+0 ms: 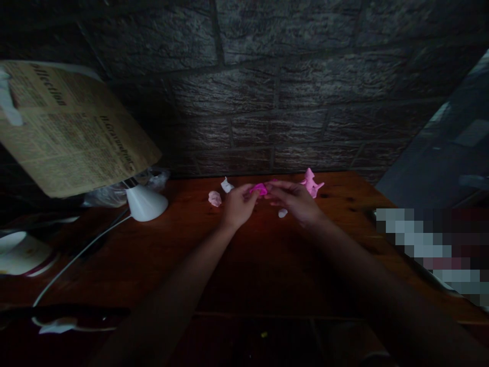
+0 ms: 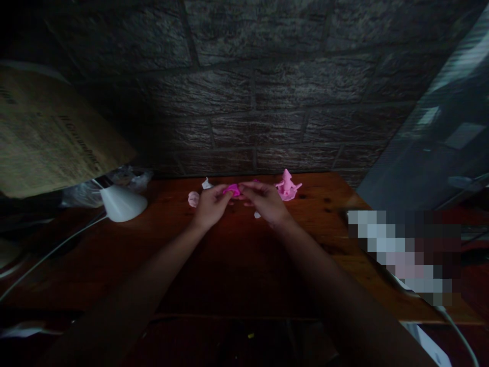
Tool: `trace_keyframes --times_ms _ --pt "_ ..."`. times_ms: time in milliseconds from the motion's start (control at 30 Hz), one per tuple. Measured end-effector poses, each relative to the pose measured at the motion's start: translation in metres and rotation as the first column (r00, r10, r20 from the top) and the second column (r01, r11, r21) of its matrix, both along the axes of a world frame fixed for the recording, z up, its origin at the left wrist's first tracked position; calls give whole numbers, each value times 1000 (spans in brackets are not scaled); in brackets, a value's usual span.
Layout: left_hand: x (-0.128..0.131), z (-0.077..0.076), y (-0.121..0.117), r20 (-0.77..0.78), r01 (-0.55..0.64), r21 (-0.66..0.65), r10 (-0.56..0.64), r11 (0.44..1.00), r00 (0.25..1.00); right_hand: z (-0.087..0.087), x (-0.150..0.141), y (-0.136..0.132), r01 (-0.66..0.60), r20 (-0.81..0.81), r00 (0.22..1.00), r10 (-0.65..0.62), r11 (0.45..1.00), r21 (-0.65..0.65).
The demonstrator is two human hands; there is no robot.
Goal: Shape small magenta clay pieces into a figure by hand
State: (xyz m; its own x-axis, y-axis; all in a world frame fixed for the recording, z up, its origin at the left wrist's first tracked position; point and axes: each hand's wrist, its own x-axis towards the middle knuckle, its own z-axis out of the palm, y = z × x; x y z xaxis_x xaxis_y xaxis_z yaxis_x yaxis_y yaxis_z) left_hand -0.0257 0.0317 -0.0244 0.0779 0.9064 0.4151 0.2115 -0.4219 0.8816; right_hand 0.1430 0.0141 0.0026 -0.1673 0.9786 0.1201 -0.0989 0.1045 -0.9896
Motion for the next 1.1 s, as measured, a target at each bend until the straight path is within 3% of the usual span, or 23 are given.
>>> trace_keyframes --times_ms 133,367,567,800,867,1100 --pt "1 1 0 45 50 -74 -46 996 998 0 -1 0 -25 2 1000 25 1000 13" --pt "0 7 -3 30 16 54 -18 998 999 2 -1 -1 -23 30 999 21 999 45" --pt "-1 8 -3 41 1 72 -4 997 999 1 -4 -4 -91 131 990 58 961 261" --pt "8 1 -2 133 86 -228 -57 970 990 -2 -3 -3 42 207 970 -128 926 374" --pt "10 1 -3 160 103 -255 -63 961 985 -2 -3 -3 55 221 964 -150 920 388" --pt "5 0 -1 135 29 -113 -14 993 991 -5 -8 -4 34 193 976 -105 940 339"
